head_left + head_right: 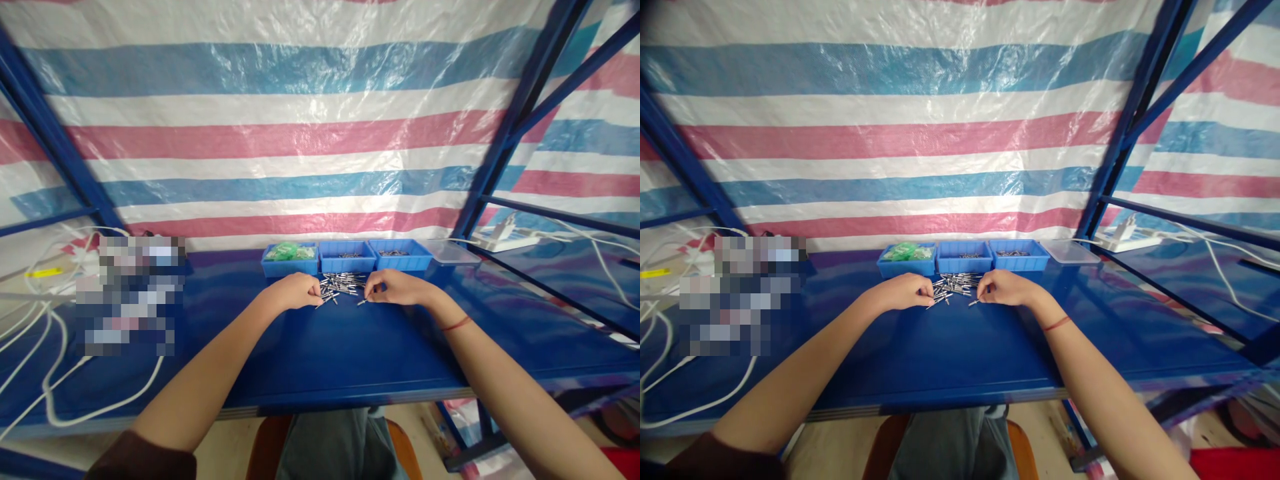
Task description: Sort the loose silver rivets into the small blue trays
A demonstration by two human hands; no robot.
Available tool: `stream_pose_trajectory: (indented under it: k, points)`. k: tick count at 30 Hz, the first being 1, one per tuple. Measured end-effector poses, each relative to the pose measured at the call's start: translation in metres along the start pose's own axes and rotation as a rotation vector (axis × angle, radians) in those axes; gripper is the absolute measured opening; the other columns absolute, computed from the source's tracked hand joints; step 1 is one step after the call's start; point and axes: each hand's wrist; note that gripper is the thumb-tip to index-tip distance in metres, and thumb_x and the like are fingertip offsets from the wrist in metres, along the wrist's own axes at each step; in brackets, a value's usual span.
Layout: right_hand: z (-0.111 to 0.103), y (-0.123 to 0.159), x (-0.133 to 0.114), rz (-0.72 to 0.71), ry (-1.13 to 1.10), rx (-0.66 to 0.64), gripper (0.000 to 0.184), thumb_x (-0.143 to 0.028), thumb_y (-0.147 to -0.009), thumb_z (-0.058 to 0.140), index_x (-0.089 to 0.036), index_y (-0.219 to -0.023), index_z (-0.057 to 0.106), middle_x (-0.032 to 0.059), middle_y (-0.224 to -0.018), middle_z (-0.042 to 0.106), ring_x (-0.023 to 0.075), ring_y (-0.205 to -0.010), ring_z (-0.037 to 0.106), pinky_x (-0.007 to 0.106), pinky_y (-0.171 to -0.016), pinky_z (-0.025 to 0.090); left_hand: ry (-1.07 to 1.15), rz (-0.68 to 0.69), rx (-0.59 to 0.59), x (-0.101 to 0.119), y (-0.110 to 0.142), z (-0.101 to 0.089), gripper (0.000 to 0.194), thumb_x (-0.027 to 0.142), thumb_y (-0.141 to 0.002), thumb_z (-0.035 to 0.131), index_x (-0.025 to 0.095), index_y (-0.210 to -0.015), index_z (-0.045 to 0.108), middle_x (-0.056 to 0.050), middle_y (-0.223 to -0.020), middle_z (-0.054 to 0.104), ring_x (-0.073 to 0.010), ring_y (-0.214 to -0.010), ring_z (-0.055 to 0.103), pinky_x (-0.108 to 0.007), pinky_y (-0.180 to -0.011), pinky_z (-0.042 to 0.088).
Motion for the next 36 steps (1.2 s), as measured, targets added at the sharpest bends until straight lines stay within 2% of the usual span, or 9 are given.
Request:
stream_pose_trajectory:
  k: [6, 8, 11, 14, 18, 24, 31, 34, 36]
  points:
    - [0.007, -0.002, -0.01, -0.002, 0.103, 0.035, 0.015, -0.013, -0.07, 0.048, -0.015, -0.071, 0.063, 0.0049, -0.071, 0.063, 0.0147, -0.064, 0.053, 0.026, -0.06, 0.042, 0.018, 0.152, 0.122, 0.009, -0.011, 0.018, 0.013, 0.025, -0.077, 0.053, 0.019, -0.077, 0.065, -0.001, -0.075, 0.066, -0.0156, -0.07, 0.059, -0.022, -0.062, 0.04]
    - [0.007, -0.002, -0.011, 0.018, 0.123, 0.048, 0.016, -0.012, -0.071, 0.046, -0.015, -0.072, 0.061, 0.0049, -0.071, 0.062, 0.0148, -0.064, 0.053, 0.026, -0.06, 0.042, -0.043, 0.144, 0.215, 0.013, -0.012, 0.021, 0.017, 0.032, -0.079, 0.053, 0.019, -0.083, 0.063, -0.004, -0.084, 0.064, -0.0187, -0.08, 0.059, -0.026, -0.07, 0.042]
    - [0.003, -0.002, -0.01, -0.01, 0.169, 0.134, 0.015, -0.013, -0.073, 0.045, -0.016, -0.072, 0.06, 0.0053, -0.074, 0.061, 0.0159, -0.069, 0.053, 0.028, -0.066, 0.042, -0.106, 0.04, 0.326, 0.015, -0.01, 0.024, 0.037, 0.049, -0.079, 0.051, 0.018, -0.096, 0.06, -0.01, -0.1, 0.059, -0.0257, -0.098, 0.054, -0.035, -0.085, 0.04]
    - [0.001, -0.002, -0.005, -0.06, 0.226, 0.204, 0.014, -0.015, -0.073, 0.046, -0.016, -0.071, 0.06, 0.0062, -0.077, 0.06, 0.0178, -0.076, 0.052, 0.03, -0.073, 0.042, -0.083, -0.099, 0.263, 0.015, -0.007, 0.031, 0.065, 0.067, -0.072, 0.046, 0.017, -0.114, 0.053, -0.016, -0.116, 0.053, -0.0333, -0.113, 0.046, -0.042, -0.093, 0.036]
    - [0.003, -0.004, 0.001, -0.052, 0.231, 0.14, 0.014, -0.014, -0.074, 0.046, -0.016, -0.072, 0.06, 0.006, -0.076, 0.059, 0.0178, -0.076, 0.052, 0.031, -0.074, 0.043, -0.002, -0.184, 0.188, 0.02, -0.008, 0.048, 0.087, 0.075, -0.067, 0.043, 0.016, -0.131, 0.039, -0.021, -0.14, 0.033, -0.0414, -0.131, 0.022, -0.052, -0.101, 0.023]
    - [0.009, -0.007, 0.0, -0.034, 0.228, 0.135, 0.016, -0.012, -0.076, 0.043, -0.016, -0.073, 0.058, 0.0055, -0.077, 0.06, 0.0165, -0.073, 0.053, 0.028, -0.07, 0.042, 0.031, -0.098, 0.193, 0.035, -0.014, 0.063, 0.067, 0.052, -0.085, 0.036, 0.011, -0.137, 0.029, -0.021, -0.146, 0.019, -0.0342, -0.136, 0.013, -0.05, -0.107, 0.017]
    - [0.01, -0.007, 0.002, -0.015, 0.227, 0.169, 0.014, -0.011, -0.075, 0.044, -0.016, -0.073, 0.057, 0.0048, -0.075, 0.06, 0.0158, -0.072, 0.053, 0.027, -0.069, 0.041, 0.013, 0.019, 0.221, 0.042, -0.024, 0.069, 0.051, 0.029, -0.091, 0.03, 0.009, -0.137, 0.028, -0.019, -0.145, 0.024, -0.0272, -0.136, 0.019, -0.043, -0.109, 0.022]
    - [0.008, -0.007, -0.002, -0.03, 0.237, 0.253, 0.014, -0.011, -0.077, 0.043, -0.017, -0.073, 0.056, 0.004, -0.073, 0.058, 0.0149, -0.07, 0.052, 0.027, -0.067, 0.04, 0.024, 0.05, 0.348, 0.04, -0.026, 0.069, 0.05, 0.031, -0.09, 0.037, 0.011, -0.135, 0.034, -0.018, -0.143, 0.03, -0.0271, -0.133, 0.026, -0.04, -0.108, 0.025]
    - [0.008, -0.007, -0.007, -0.066, 0.197, 0.302, 0.014, -0.012, -0.078, 0.043, -0.017, -0.075, 0.056, 0.0029, -0.072, 0.058, 0.0137, -0.066, 0.051, 0.027, -0.065, 0.04, 0.041, 0.096, 0.459, 0.039, -0.026, 0.067, 0.045, 0.035, -0.088, 0.042, 0.014, -0.128, 0.044, -0.015, -0.134, 0.044, -0.0261, -0.126, 0.037, -0.039, -0.104, 0.031]
Point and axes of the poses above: each hand's wrist, its own y-axis away from the middle knuckle, its own z-axis out of the palm, x = y × z
